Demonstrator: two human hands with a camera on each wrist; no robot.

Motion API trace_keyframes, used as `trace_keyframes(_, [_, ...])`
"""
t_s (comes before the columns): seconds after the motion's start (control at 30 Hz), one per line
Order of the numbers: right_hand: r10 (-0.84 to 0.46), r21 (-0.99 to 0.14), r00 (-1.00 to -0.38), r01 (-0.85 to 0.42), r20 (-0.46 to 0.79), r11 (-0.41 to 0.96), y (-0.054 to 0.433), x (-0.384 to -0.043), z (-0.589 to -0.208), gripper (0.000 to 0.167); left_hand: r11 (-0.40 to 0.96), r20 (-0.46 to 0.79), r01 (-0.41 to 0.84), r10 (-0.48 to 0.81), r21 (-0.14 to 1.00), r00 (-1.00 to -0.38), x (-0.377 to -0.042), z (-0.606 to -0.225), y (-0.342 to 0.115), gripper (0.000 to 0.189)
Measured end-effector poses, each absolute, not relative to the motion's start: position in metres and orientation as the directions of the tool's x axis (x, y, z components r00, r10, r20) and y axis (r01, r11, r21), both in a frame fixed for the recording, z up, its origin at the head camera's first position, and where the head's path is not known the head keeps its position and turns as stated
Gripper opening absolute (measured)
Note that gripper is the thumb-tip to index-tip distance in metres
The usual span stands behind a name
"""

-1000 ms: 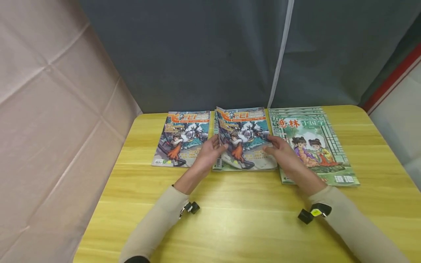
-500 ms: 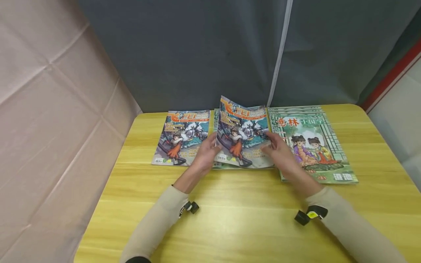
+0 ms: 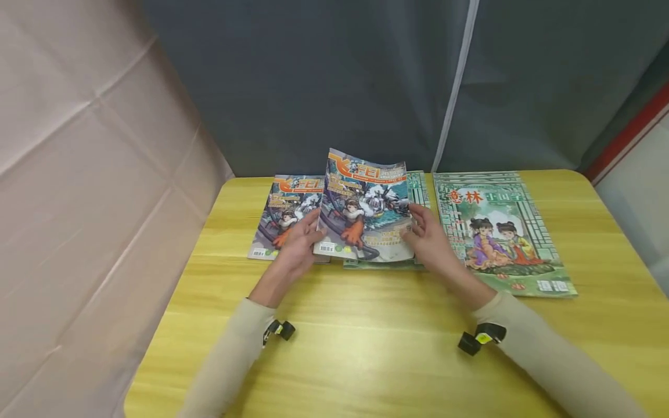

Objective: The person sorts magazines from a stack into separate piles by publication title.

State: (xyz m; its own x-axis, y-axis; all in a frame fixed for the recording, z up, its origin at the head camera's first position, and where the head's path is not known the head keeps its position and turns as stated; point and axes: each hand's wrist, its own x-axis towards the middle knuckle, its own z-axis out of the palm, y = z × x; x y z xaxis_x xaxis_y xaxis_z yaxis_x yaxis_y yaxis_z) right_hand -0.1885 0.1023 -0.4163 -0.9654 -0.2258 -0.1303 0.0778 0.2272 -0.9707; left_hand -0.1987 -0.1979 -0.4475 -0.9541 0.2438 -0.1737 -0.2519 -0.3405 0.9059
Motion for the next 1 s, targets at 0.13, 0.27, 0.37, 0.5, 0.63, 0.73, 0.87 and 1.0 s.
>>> trace_keyframes(0.13, [-0.275, -0.967, -0.954, 0.050, -0.119, 0.248, 0.077, -0.187, -0.427, 0.087, -0.344, -0.188, -0.284, 0.284, 0.895, -0.940, -0.201, -0.450, -0.235, 0.070])
trace_keyframes(0.27, [-0.361, -0.974, -0.928, 0.011, -0.094, 0.224, 0.049, -0.185, -0.439, 0.093, -0.328, -0.171, -0.269, 0.298, 0.906, -0.939, -0.201, -0.454, -0.275, 0.067])
trace_keyframes(0.37, [-0.438, -0.987, -0.895, 0.011, -0.082, 0.163, 0.032, -0.184, -0.446, 0.096, -0.296, -0.153, -0.245, 0.301, 0.923, -0.941, -0.196, -0.457, -0.304, 0.066])
trace_keyframes(0.5, [-0.531, -0.995, -0.843, 0.043, -0.084, 0.089, 0.014, -0.182, -0.450, 0.098, -0.289, -0.114, -0.217, 0.336, 0.932, -0.935, -0.189, -0.462, -0.340, 0.065])
trace_keyframes(0.63, [-0.569, -0.994, -0.815, 0.088, -0.107, 0.061, -0.002, -0.180, -0.453, 0.095, -0.338, -0.071, -0.218, 0.398, 0.915, -0.915, -0.186, -0.467, -0.370, 0.063])
trace_keyframes(0.73, [-0.578, -0.990, -0.805, 0.130, -0.136, 0.052, -0.012, -0.178, -0.456, 0.092, -0.358, -0.060, -0.231, 0.428, 0.905, -0.902, -0.184, -0.472, -0.385, 0.062])
trace_keyframes(0.87, [-0.590, -0.984, -0.789, 0.173, -0.169, 0.050, -0.023, -0.175, -0.460, 0.093, -0.345, -0.074, -0.239, 0.428, 0.908, -0.901, -0.181, -0.477, -0.393, 0.064])
trace_keyframes(1.0, [-0.590, -0.982, -0.789, 0.183, -0.171, 0.040, -0.028, -0.173, -0.460, 0.095, -0.250, -0.143, -0.248, 0.372, 0.936, -0.917, -0.177, -0.475, -0.391, 0.065])
